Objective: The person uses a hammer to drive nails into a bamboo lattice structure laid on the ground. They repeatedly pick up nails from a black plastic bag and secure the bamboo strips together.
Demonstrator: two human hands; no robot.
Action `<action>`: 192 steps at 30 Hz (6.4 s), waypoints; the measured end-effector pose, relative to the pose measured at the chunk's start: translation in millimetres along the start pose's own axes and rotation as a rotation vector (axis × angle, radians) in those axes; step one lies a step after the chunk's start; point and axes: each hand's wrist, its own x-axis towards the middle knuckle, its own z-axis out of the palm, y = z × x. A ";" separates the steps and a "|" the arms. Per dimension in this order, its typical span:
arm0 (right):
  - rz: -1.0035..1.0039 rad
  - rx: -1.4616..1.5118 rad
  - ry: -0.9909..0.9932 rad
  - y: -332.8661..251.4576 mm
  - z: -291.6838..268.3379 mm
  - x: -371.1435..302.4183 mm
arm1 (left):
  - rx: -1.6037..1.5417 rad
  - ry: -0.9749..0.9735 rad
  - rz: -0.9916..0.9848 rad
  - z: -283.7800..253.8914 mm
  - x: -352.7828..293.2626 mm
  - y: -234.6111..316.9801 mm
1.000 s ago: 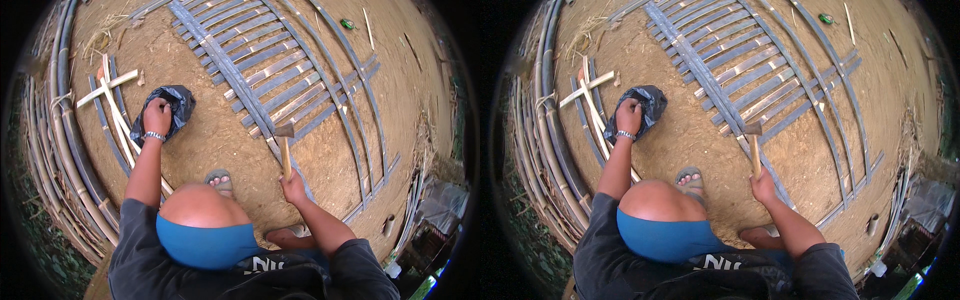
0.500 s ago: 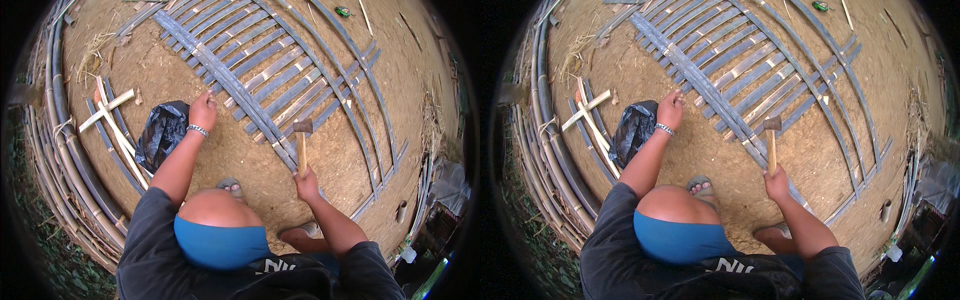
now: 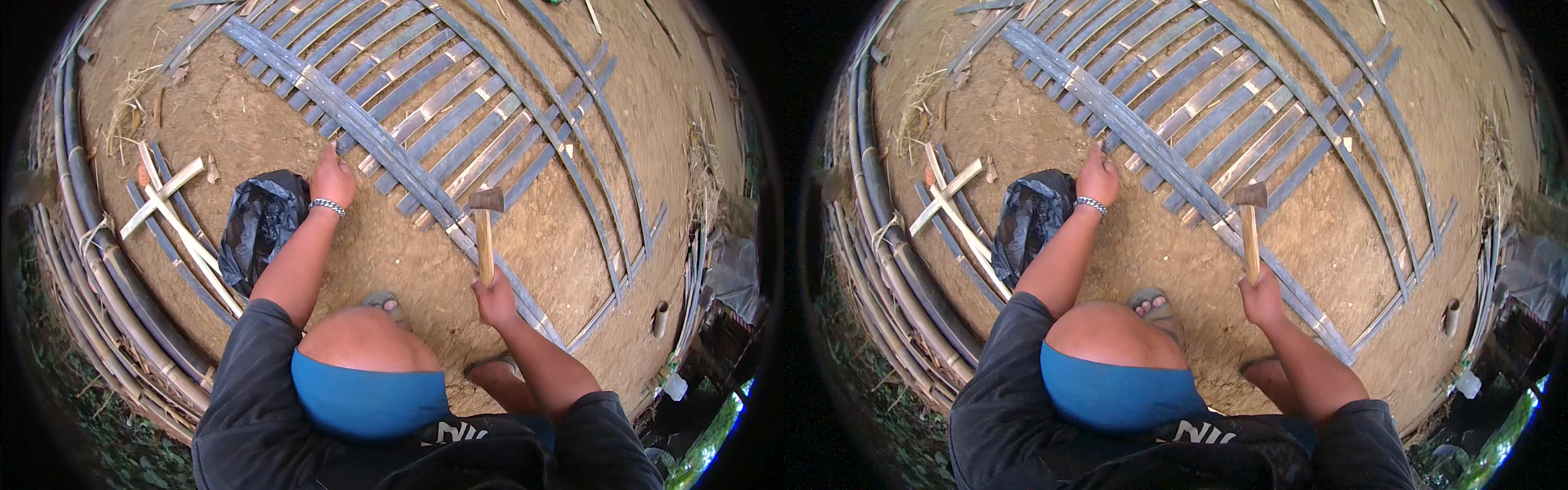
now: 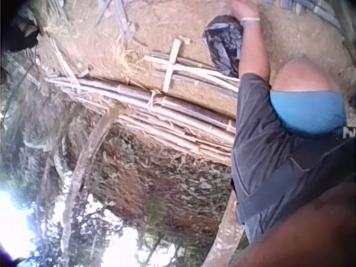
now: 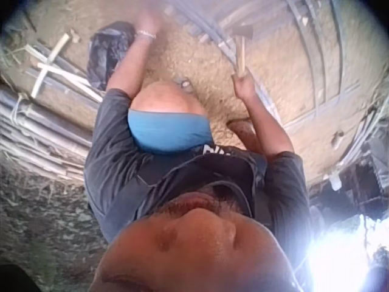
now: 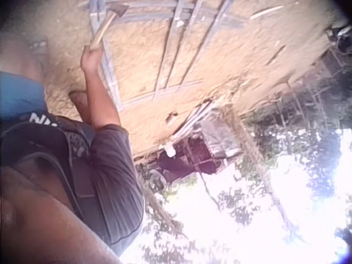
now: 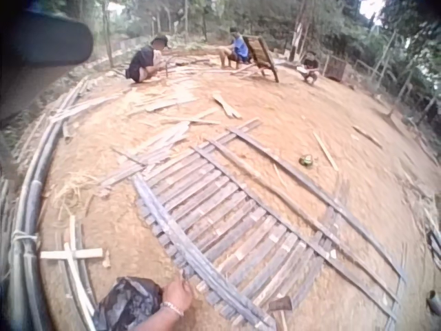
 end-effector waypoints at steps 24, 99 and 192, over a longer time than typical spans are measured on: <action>-0.131 0.151 0.152 -183.0 -142.6 86.2 | -0.155 -0.309 0.079 -14.2 -7.6 -20.0; 0.121 0.247 -0.579 -150.1 -10.6 211.0 | -0.264 0.388 0.102 19.1 19.9 61.1; -0.147 0.305 -0.441 -169.9 -30.1 221.6 | -0.257 0.736 -0.187 89.2 24.3 106.5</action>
